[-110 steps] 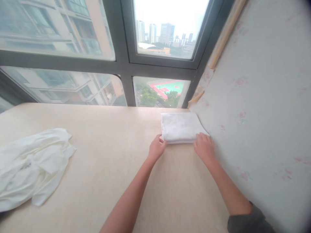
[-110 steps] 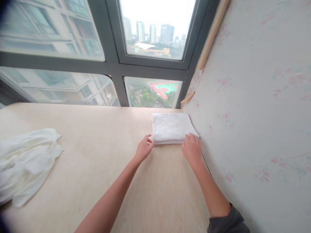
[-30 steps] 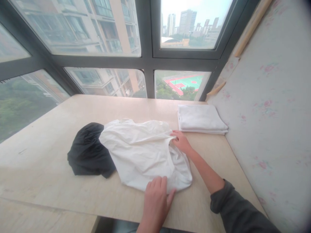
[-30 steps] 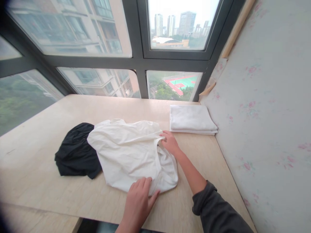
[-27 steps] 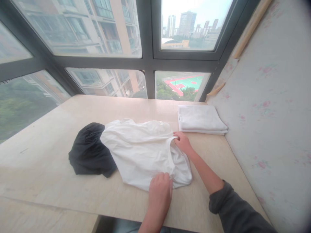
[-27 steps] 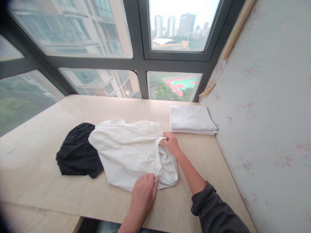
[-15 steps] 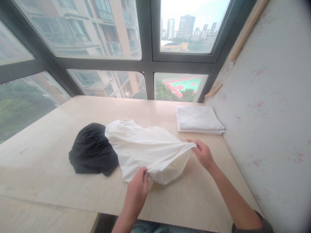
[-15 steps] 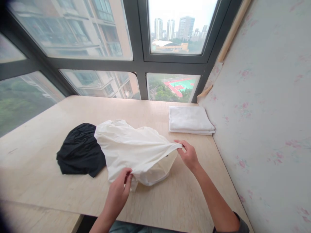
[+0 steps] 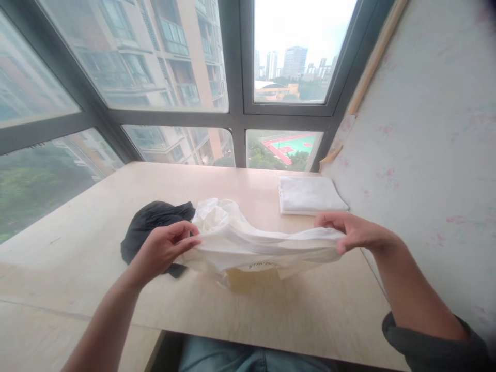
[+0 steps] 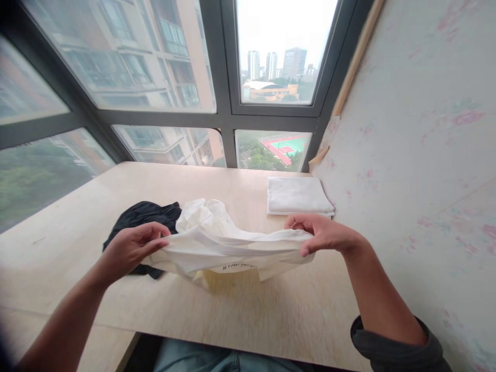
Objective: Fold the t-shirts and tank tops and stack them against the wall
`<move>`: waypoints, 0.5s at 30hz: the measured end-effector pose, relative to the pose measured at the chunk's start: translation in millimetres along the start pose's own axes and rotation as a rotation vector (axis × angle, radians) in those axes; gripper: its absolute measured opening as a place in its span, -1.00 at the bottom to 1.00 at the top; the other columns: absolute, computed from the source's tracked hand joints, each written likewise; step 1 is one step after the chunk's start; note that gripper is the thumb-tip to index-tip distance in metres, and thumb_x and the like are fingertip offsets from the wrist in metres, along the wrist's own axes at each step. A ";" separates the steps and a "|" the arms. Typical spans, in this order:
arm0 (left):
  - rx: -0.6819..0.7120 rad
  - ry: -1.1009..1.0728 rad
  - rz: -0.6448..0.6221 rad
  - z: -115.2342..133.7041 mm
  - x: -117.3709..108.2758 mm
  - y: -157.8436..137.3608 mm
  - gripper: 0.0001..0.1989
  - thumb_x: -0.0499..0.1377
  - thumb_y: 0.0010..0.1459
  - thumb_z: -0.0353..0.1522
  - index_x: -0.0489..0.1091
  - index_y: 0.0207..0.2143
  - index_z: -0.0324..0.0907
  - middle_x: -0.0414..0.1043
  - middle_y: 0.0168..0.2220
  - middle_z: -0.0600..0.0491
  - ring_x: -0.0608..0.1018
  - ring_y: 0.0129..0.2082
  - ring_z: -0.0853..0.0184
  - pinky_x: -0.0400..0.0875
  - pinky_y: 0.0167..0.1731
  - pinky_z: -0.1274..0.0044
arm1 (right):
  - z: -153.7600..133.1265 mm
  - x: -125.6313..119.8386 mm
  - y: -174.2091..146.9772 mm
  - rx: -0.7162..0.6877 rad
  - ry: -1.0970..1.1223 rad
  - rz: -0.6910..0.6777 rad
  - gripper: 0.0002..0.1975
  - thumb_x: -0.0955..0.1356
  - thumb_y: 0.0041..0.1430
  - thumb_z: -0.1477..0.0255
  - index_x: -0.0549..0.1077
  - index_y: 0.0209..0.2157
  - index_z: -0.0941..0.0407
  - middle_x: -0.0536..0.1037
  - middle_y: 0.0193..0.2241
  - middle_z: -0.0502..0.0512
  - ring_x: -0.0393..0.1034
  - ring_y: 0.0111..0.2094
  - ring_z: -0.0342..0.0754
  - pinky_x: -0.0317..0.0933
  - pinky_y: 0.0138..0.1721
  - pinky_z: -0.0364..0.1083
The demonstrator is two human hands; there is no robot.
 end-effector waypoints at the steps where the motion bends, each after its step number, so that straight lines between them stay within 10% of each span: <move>1: 0.022 -0.027 -0.077 6.0 -5.1 0.7 -0.68 0.24 0.09 -0.07 0.48 -0.34 -0.15 0.16 -0.59 0.20 0.24 -0.59 0.45 0.12 -0.60 0.63 | -7.6 -2.8 -7.4 -0.028 0.001 -0.034 -0.41 0.59 -0.23 0.10 0.44 -0.23 0.15 0.43 -0.38 0.01 0.31 -0.40 -0.15 0.16 -0.47 -0.22; 9: 0.154 0.191 -0.235 77.6 -84.9 -2.1 -0.69 0.28 -0.04 -0.02 0.60 -0.42 -0.03 0.50 -0.47 0.09 0.50 -0.46 0.35 0.43 -0.45 0.53 | -102.7 -39.8 -78.4 -0.357 -0.248 0.202 -0.61 0.57 -0.14 0.15 0.62 -0.27 0.06 0.58 -0.38 0.12 0.48 -0.38 0.00 0.37 -0.42 -0.08; 15: 0.348 0.103 0.297 145.3 -160.3 5.3 -0.59 0.26 0.05 -0.08 0.55 -0.33 -0.29 0.50 -0.29 0.09 0.52 -0.32 0.43 0.43 -0.29 0.51 | -179.2 -73.9 -91.3 -0.447 -0.422 0.815 -0.65 0.47 0.08 0.08 0.55 -0.31 0.07 0.54 -0.36 0.09 0.43 -0.33 -0.03 0.33 -0.30 -0.07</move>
Point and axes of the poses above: each hand's wrist, its own y-axis towards the middle knuckle, its own x-axis out of the palm, z = x × y, the point moved 9 cm from there along y, towards the middle knuckle
